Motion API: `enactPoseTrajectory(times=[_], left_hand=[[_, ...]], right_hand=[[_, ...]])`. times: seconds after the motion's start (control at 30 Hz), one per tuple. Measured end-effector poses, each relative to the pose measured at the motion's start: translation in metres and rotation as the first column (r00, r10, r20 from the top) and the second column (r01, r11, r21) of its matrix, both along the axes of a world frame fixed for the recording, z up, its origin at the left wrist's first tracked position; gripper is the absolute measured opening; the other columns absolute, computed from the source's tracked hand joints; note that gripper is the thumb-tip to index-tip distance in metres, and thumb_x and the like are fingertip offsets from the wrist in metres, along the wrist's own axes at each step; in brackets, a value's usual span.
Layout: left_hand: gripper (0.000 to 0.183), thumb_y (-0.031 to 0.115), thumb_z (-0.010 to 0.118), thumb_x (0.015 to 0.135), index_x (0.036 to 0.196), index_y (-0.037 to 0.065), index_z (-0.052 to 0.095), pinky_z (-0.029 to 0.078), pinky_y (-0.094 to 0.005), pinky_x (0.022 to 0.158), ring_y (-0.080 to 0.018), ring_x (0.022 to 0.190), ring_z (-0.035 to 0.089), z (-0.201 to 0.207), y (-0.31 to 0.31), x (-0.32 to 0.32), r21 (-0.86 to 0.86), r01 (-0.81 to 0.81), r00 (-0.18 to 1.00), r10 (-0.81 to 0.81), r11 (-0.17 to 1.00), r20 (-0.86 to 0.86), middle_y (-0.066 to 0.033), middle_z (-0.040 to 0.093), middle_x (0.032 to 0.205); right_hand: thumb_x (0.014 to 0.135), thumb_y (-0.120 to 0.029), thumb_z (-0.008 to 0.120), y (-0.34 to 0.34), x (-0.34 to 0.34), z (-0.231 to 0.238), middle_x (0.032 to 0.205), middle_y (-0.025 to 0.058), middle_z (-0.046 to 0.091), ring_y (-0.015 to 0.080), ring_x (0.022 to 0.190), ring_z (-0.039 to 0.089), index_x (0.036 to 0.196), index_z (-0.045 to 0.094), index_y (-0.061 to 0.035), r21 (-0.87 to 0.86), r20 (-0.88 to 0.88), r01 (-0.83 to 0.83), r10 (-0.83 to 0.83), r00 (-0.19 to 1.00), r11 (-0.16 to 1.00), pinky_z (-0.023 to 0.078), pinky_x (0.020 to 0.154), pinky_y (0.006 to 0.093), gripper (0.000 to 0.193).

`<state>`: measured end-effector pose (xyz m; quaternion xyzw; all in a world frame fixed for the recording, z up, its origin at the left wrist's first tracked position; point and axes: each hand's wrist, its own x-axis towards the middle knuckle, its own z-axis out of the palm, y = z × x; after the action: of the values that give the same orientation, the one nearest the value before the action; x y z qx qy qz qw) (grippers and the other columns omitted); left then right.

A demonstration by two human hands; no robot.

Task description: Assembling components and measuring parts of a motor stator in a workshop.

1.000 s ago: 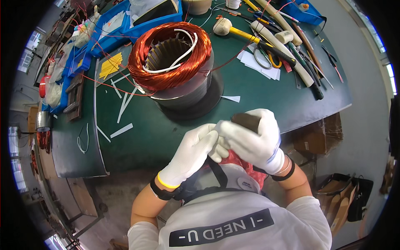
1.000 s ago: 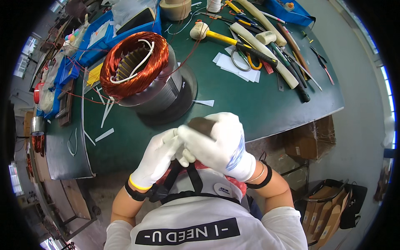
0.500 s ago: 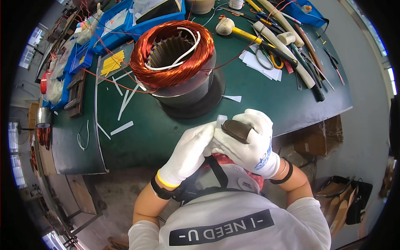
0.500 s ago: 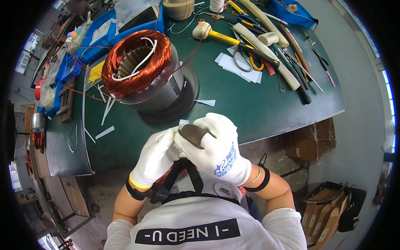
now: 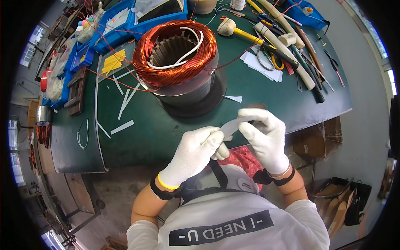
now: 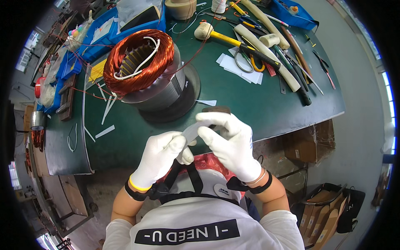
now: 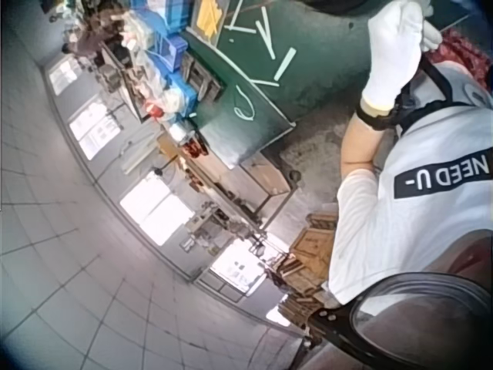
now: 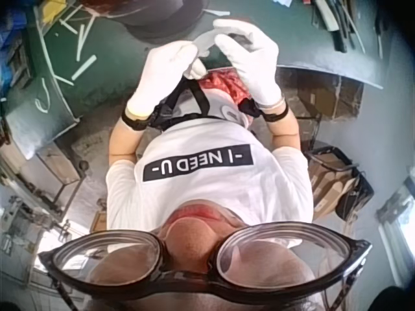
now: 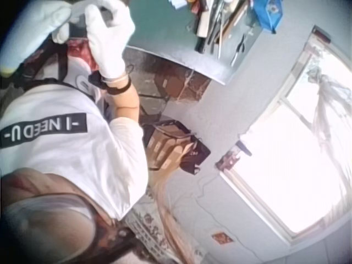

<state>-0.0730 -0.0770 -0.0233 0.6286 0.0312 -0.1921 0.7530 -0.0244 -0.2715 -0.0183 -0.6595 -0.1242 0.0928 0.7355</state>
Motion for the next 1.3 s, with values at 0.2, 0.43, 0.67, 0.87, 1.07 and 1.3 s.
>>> enactPoseTrajectory(times=[0.2, 0.43, 0.67, 0.87, 1.07, 1.3], left_hand=[[0.042, 0.033, 0.046, 0.107, 0.116, -0.004, 0.061, 0.048, -0.0265, 0.063, -0.0095, 0.065, 0.056, -0.003, -0.002, -0.004, 0.272, -0.020, 0.978, -0.038, 0.962, 0.204, -0.0035, 0.061, 0.073], [0.026, 0.021, 0.045, 0.106, 0.107, -0.001, 0.059, 0.049, -0.0320, 0.065, -0.0136, 0.067, 0.061, 0.003, -0.001, -0.003, 0.144, 0.194, 0.979, -0.183, 0.970, -0.084, -0.0059, 0.064, 0.081], [0.033, 0.034, 0.043, 0.107, 0.101, 0.004, 0.056, 0.043, -0.0212, 0.057, -0.0063, 0.062, 0.050, -0.002, -0.001, -0.005, 0.002, 0.197, 0.967, -0.194, 0.980, -0.164, -0.0011, 0.057, 0.080], [0.035, 0.037, 0.046, 0.106, 0.100, 0.003, 0.056, 0.036, -0.0208, 0.054, -0.0055, 0.057, 0.039, -0.013, -0.003, -0.013, 0.024, 0.136, 0.991, -0.136, 0.990, 0.012, 0.0011, 0.048, 0.074], [0.038, 0.038, 0.046, 0.106, 0.100, 0.002, 0.056, 0.040, -0.0229, 0.054, -0.0073, 0.061, 0.047, -0.010, 0.006, -0.008, 0.200, 0.215, 0.964, -0.240, 0.956, 0.114, -0.0005, 0.051, 0.076], [0.038, 0.037, 0.047, 0.106, 0.097, 0.001, 0.054, 0.053, -0.0273, 0.061, -0.0170, 0.071, 0.064, 0.000, 0.014, -0.011, -0.069, -0.053, 0.984, 0.064, 0.996, 0.165, -0.0137, 0.064, 0.091]], right_hand=[[0.092, 0.000, 0.064, -0.007, 0.007, -0.001, 0.103, 0.0072, 0.065, 0.0093, 0.089, 0.062, 0.127, 0.060, 0.0023, 0.050, -0.241, -0.121, 0.129, 0.962, 0.991, 0.052, 0.076, 0.0250, 0.035], [0.090, 0.000, 0.060, 0.002, 0.006, -0.002, 0.089, 0.0058, 0.063, 0.0099, 0.070, 0.063, 0.129, 0.062, -0.0053, -0.253, 0.140, -0.086, 0.124, 0.982, 0.964, 0.051, 0.067, 0.0255, 0.040], [0.089, -0.008, 0.063, 0.000, 0.005, 0.003, 0.088, 0.0147, 0.065, 0.0284, 0.075, 0.063, 0.121, 0.065, -0.0052, -0.490, 0.252, -0.109, 0.261, 0.932, 0.865, 0.051, 0.071, 0.0353, 0.032], [0.093, -0.013, 0.063, -0.003, 0.009, 0.009, 0.095, 0.0081, 0.069, 0.0178, 0.083, 0.068, 0.110, 0.065, -0.0009, 0.014, -0.419, -0.372, 0.343, 0.841, 0.928, 0.053, 0.072, 0.0323, 0.021], [0.094, -0.014, 0.064, -0.024, 0.043, 0.008, 0.096, 0.0044, 0.068, 0.0077, 0.075, 0.063, 0.116, 0.065, -0.0009, -0.395, 0.284, -0.307, 0.433, 0.856, 0.866, 0.052, 0.067, 0.0263, 0.026], [0.090, -0.020, 0.056, -0.195, 0.204, -0.001, 0.106, 0.0184, 0.069, 0.0368, 0.101, 0.066, 0.113, 0.071, -0.0115, -0.737, 0.673, 0.676, -0.084, 0.735, 0.007, 0.052, 0.087, 0.0446, 0.029]])
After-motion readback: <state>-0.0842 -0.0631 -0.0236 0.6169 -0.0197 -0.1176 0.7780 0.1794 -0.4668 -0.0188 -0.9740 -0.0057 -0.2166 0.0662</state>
